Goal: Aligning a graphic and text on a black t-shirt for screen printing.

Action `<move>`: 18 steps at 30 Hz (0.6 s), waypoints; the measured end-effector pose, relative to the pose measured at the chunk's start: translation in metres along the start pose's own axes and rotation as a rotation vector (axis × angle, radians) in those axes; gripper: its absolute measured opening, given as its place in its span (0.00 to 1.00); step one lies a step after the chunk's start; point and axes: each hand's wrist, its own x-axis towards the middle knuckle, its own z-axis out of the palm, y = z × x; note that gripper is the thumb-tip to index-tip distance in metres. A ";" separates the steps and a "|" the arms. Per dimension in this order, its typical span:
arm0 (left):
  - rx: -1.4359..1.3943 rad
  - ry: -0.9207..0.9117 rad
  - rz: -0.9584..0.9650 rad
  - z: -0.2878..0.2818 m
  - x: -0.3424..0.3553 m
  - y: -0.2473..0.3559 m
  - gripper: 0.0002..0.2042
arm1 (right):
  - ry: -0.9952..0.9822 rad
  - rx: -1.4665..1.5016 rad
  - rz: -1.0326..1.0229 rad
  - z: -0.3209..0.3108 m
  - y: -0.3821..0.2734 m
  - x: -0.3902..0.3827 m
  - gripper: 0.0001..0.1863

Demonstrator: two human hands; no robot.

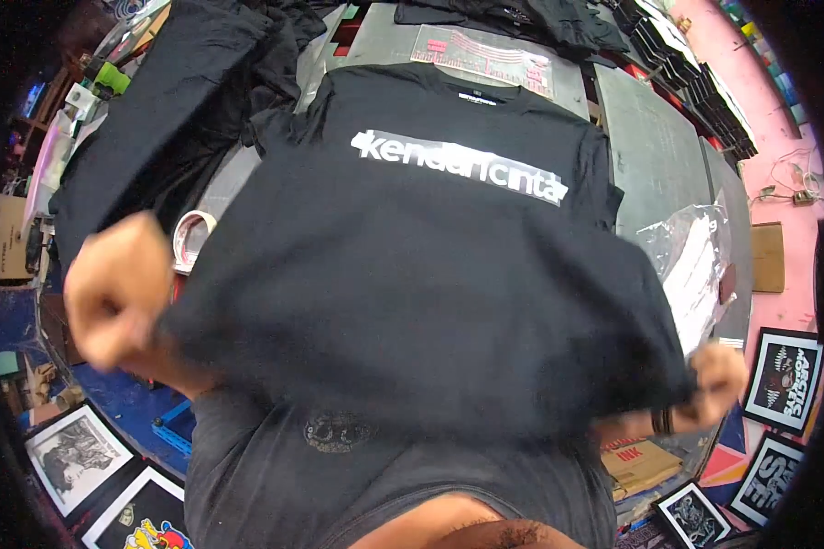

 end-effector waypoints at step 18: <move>0.194 0.425 -0.477 0.064 0.028 -0.132 0.18 | 0.091 -0.306 0.826 0.073 0.078 0.058 0.22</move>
